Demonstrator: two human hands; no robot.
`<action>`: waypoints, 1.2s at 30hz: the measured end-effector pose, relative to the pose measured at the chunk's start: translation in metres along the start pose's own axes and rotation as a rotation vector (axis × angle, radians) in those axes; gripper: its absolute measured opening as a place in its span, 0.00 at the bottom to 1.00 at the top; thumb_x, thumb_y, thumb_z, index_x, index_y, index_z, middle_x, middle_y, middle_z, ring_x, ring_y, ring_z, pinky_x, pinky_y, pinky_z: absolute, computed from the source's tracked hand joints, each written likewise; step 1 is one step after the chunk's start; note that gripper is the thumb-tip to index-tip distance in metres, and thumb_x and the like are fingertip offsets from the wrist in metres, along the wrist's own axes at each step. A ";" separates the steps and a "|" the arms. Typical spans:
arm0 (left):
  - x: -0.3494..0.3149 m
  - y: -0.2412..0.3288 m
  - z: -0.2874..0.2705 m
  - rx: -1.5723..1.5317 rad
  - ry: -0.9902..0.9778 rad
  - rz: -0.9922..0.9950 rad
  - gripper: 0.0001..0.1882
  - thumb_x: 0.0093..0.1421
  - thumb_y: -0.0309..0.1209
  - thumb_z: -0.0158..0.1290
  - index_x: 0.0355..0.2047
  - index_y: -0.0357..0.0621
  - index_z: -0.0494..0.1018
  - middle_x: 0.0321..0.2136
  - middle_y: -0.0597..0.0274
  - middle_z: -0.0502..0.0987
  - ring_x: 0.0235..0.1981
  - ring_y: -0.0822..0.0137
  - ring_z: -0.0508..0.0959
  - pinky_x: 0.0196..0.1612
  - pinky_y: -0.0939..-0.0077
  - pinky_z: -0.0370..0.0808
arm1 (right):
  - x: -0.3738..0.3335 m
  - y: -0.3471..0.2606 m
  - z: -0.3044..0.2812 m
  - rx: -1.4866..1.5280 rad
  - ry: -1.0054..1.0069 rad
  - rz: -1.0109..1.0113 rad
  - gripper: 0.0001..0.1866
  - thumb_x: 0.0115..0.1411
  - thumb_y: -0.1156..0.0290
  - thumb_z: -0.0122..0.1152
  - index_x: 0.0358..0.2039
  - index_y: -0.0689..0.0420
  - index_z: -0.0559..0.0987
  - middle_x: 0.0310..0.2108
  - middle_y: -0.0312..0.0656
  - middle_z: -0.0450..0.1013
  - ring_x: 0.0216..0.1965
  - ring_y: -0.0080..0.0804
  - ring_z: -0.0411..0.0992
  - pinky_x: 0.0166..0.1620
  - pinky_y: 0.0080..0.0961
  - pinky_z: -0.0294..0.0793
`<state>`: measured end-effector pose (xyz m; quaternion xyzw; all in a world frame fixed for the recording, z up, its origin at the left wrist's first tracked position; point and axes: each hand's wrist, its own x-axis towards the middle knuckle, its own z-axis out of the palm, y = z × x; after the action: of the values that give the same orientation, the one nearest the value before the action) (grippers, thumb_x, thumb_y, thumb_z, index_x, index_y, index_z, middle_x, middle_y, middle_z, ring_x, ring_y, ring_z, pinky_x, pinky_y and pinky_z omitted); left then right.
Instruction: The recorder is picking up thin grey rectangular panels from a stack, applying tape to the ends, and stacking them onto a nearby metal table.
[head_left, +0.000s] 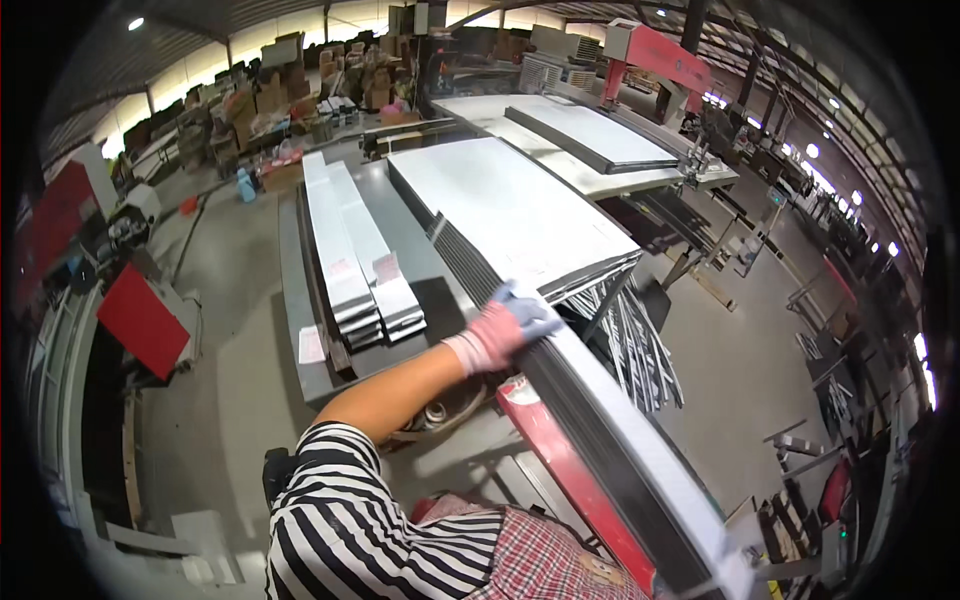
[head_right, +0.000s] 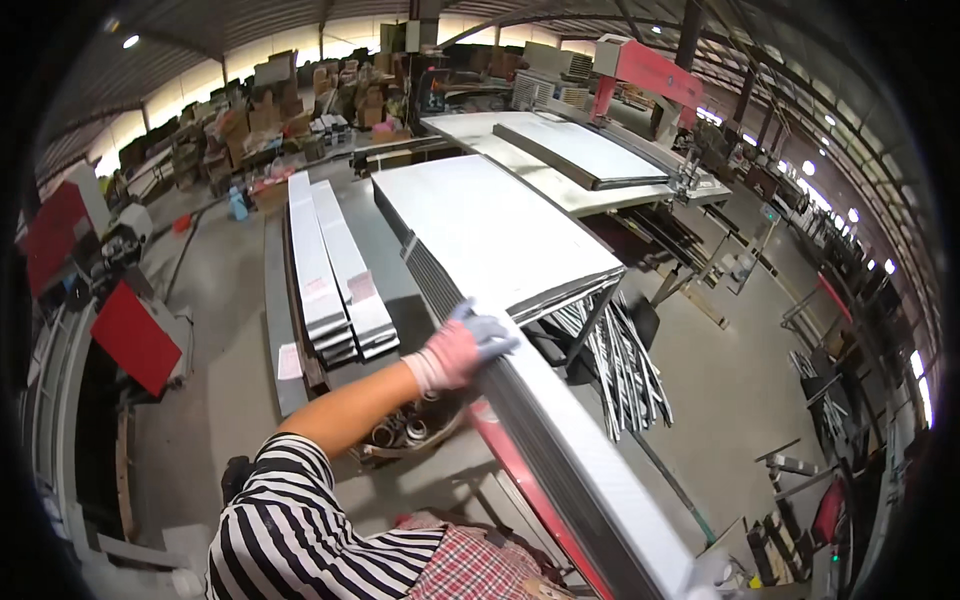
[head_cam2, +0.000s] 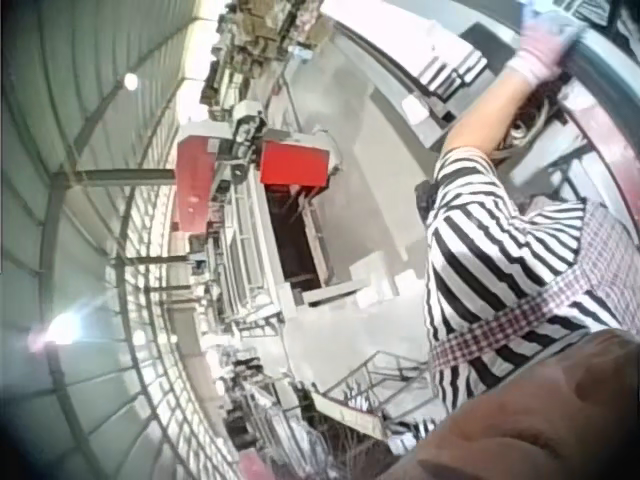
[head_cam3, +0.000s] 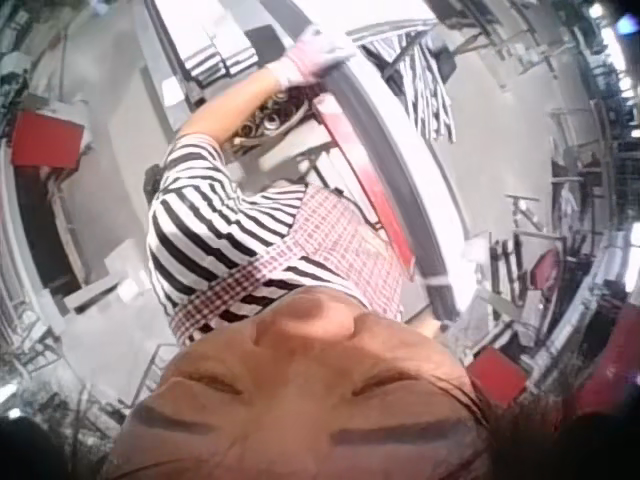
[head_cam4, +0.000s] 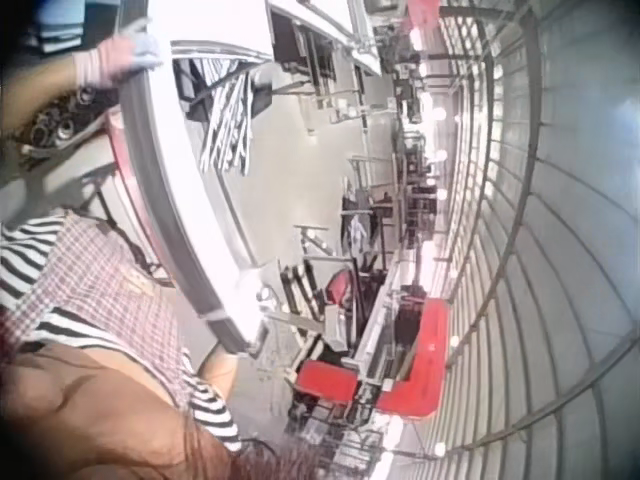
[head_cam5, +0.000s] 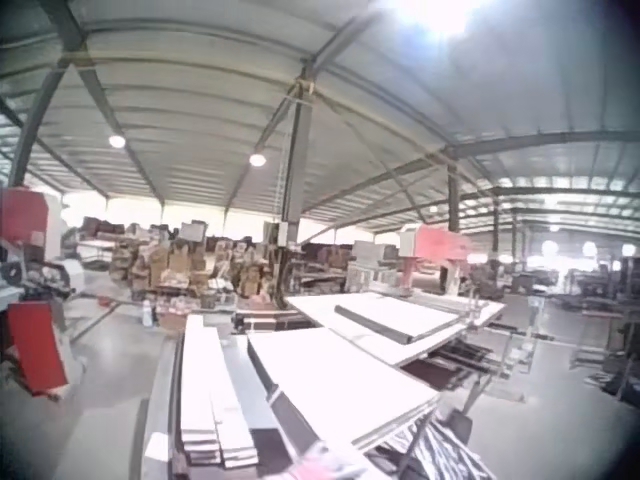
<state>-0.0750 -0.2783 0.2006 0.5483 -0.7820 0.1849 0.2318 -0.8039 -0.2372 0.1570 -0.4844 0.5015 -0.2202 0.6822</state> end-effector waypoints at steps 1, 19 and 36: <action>-0.005 -0.029 -0.001 0.057 0.001 -0.003 0.32 0.52 0.32 0.59 0.59 0.65 0.67 0.47 0.66 0.75 0.55 0.58 0.74 0.65 0.29 0.52 | 0.028 0.009 0.013 -0.035 -0.110 0.035 0.37 0.56 0.50 0.64 0.59 0.61 0.69 0.54 0.43 0.72 0.53 0.33 0.71 0.58 0.32 0.70; -0.182 -0.353 -0.017 0.024 0.471 -1.042 0.33 0.61 0.39 0.58 0.64 0.46 0.63 0.62 0.44 0.64 0.64 0.43 0.63 0.68 0.56 0.59 | 0.512 -0.206 0.721 -0.297 -0.927 -0.300 0.38 0.59 0.62 0.66 0.66 0.65 0.63 0.56 0.48 0.71 0.57 0.33 0.69 0.59 0.30 0.68; -0.077 -0.126 0.232 -0.828 -0.884 -0.795 0.38 0.63 0.50 0.54 0.67 0.43 0.57 0.52 0.38 0.75 0.52 0.44 0.76 0.57 0.56 0.71 | 0.523 -0.039 0.241 -1.340 -0.147 0.195 0.29 0.64 0.44 0.55 0.50 0.58 0.79 0.45 0.60 0.77 0.48 0.58 0.75 0.52 0.43 0.74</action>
<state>0.0290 -0.3864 -0.0296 0.6818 -0.5501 -0.4637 0.1325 -0.3716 -0.5595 -0.0481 -0.7688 0.5232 0.2339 0.2838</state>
